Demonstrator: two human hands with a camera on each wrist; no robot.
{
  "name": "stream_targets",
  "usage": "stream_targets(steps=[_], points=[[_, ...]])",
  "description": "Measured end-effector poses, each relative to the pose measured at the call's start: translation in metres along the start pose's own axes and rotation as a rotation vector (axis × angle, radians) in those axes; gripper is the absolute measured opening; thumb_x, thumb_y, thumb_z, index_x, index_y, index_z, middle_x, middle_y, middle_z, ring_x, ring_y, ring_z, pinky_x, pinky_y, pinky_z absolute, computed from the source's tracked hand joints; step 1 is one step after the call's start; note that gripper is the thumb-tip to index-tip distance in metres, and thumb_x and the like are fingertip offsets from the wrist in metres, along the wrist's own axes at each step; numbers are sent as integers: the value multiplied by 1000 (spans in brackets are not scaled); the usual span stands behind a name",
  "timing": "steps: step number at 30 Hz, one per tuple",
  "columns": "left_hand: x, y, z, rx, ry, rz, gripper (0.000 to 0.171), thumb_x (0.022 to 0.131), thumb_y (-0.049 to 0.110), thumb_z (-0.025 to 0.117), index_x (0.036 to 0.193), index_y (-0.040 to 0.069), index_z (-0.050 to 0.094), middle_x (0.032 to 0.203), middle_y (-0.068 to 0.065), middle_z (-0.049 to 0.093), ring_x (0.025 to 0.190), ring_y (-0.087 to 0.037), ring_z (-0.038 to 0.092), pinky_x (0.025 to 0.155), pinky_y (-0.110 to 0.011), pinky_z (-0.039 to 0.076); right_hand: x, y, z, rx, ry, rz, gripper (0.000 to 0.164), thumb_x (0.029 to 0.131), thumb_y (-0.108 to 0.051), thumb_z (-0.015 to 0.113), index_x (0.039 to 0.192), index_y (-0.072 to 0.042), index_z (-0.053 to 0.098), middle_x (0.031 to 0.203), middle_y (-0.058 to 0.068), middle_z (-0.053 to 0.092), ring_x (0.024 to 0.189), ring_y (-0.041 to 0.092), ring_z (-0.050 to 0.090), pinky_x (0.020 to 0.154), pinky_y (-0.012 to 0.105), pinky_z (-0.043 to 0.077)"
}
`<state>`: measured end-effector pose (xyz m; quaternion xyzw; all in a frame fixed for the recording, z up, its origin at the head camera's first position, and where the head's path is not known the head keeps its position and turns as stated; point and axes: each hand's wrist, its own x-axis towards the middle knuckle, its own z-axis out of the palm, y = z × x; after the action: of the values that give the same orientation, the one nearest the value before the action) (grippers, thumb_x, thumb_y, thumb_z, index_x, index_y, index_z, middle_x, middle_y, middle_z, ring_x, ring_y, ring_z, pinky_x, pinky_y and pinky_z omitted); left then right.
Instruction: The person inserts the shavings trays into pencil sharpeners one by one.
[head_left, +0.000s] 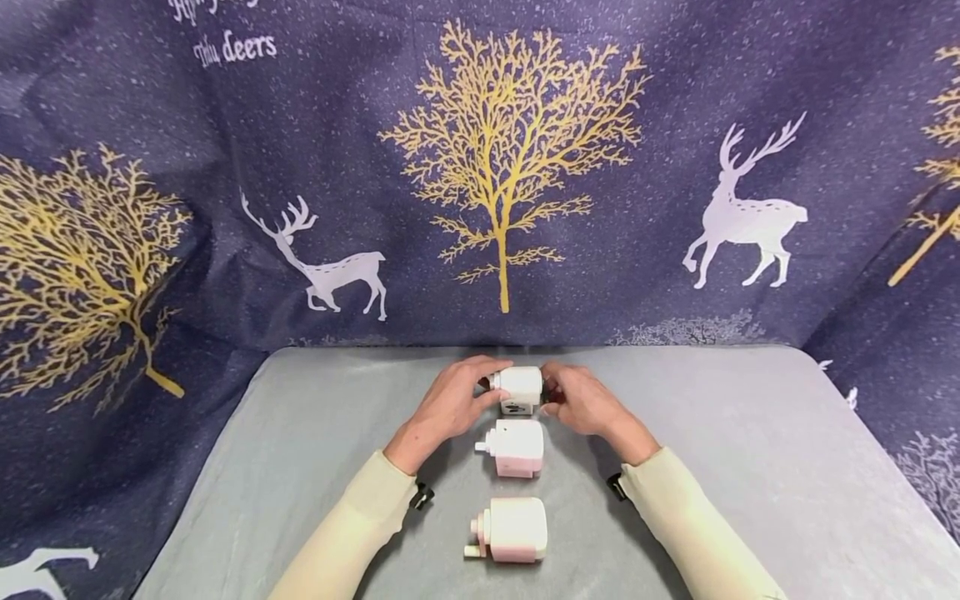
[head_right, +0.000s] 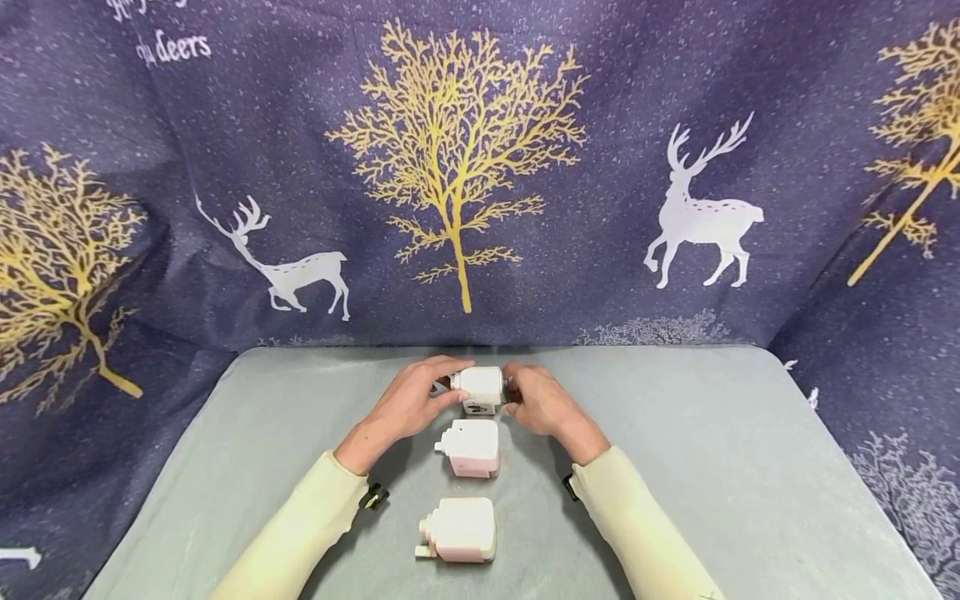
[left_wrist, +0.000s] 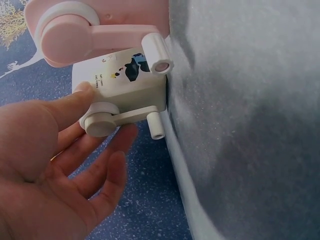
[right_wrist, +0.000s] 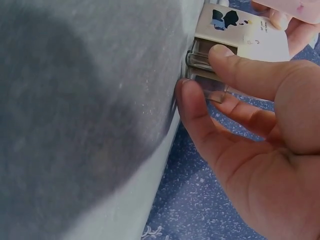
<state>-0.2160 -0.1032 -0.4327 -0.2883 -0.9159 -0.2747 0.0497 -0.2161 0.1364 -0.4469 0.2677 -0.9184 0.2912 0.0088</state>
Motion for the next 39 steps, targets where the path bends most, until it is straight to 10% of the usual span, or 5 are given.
stream_targets(steps=[39], points=[[-1,2,1,-8,-2,4,48,90,31,69,136,20,59,125,7,60,90,-8,61,74,-27,52,8,-9,8,90,-4,90,29,72,-3,81,94,-6,62,81,-1,65,74,10,62,71,30,54]])
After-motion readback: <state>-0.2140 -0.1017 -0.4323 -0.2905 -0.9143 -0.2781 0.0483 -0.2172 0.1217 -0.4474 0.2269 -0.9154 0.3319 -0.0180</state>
